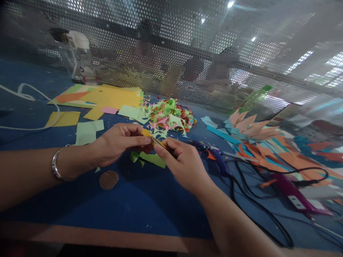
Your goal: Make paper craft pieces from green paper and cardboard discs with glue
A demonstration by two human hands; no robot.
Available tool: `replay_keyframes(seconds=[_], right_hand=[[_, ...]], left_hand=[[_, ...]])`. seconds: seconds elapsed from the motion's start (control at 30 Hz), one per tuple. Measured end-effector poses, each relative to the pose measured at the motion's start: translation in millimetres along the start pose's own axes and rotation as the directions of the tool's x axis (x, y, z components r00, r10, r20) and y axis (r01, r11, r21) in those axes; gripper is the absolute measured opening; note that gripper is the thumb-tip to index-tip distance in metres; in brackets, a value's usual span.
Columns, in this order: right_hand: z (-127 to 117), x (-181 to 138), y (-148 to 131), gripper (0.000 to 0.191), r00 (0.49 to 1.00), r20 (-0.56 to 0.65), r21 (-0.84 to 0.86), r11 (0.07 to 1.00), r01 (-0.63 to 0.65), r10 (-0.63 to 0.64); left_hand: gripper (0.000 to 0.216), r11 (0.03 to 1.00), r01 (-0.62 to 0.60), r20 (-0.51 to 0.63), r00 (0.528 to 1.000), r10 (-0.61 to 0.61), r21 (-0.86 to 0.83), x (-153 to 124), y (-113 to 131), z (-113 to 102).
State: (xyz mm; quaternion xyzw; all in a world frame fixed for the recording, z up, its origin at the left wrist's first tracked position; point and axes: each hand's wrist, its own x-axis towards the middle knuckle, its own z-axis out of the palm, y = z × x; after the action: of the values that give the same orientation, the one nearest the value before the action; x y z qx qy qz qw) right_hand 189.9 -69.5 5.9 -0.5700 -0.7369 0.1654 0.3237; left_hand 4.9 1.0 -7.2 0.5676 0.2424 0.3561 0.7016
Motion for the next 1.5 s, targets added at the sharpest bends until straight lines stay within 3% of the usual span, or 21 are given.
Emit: replay_keyframes(seconds=[0.53, 0.8, 1.5], right_hand=[[0.2, -1.6, 2.8, 0.033, 1.0, 0.026, 0.033, 0.999, -0.011, 0.01], [0.0, -0.3, -0.3, 0.033, 1.0, 0.005, 0.033, 0.999, -0.007, 0.007], [-1.2, -1.2, 2.5, 0.034, 1.0, 0.017, 0.032, 0.999, 0.018, -0.019]], left_hand=[[0.023, 0.997, 0.077, -0.011, 0.997, -0.077, -0.007, 0.6, 3.0, 2.1], [0.02, 0.998, -0.011, -0.002, 1.0, 0.012, 0.07, 0.5, 2.0, -3.9], [0.021, 0.992, 0.001, 0.028, 1.0, -0.005, 0.127, 2.2, 4.9, -2.7]])
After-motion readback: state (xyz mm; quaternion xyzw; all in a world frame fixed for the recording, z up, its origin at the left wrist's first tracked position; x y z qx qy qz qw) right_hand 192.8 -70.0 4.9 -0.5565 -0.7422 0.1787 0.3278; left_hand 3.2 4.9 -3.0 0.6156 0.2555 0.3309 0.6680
